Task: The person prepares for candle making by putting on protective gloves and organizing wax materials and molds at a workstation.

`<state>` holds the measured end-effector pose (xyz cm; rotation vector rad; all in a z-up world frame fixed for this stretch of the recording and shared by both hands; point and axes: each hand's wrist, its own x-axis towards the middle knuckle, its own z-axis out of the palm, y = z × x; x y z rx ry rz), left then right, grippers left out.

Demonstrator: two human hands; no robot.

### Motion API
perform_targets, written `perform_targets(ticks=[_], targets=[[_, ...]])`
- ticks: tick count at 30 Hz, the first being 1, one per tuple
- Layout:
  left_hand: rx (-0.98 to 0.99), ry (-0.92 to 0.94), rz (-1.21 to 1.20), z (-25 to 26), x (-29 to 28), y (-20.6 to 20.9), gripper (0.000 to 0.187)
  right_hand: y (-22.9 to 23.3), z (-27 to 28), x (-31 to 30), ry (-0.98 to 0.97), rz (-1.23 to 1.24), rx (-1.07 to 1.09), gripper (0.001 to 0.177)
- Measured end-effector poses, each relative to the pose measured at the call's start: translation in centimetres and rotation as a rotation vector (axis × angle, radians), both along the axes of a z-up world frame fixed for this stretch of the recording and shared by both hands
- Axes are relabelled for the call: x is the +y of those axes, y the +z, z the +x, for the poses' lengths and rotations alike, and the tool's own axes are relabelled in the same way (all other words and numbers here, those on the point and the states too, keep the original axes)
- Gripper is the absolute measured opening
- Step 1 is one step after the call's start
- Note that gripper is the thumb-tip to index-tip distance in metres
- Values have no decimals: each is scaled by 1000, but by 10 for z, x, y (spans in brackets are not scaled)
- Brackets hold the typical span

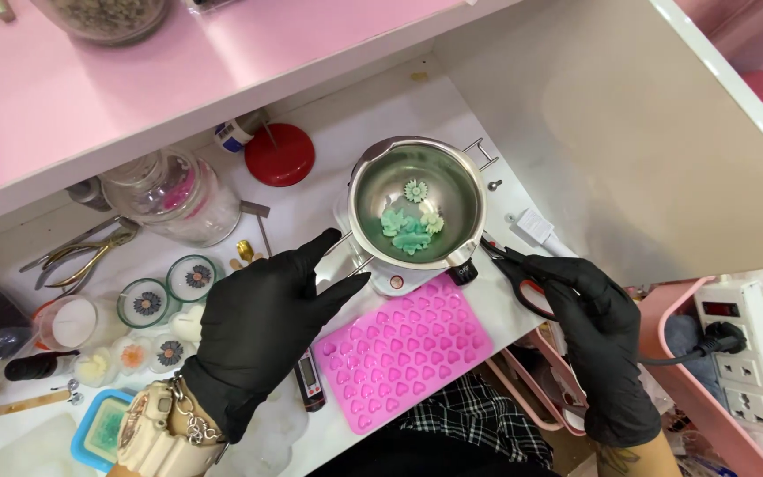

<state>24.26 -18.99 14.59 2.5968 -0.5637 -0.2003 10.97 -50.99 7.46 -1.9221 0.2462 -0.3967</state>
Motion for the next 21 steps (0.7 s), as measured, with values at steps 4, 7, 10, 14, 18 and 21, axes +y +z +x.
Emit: perform_targets(ticks=[4, 7, 10, 14, 18, 21], targets=[[75, 17, 77, 0, -4, 16, 67, 5, -1, 5, 8, 28, 4, 28], [92, 33, 40, -3, -1, 21, 73, 10, 1, 10, 14, 16, -24, 27], [-19, 37, -20, -14, 15, 25, 76, 1, 0, 7, -14, 39, -47, 27], [-130, 50, -87, -39, 42, 27, 71, -6, 1, 14, -106, 305, 113, 30], [-158, 89, -169, -98, 71, 16, 64, -24, 15, 25, -71, 150, 299, 46], [-171, 136, -226, -157, 95, 0, 58, -27, 26, 35, -11, -231, 305, 55]])
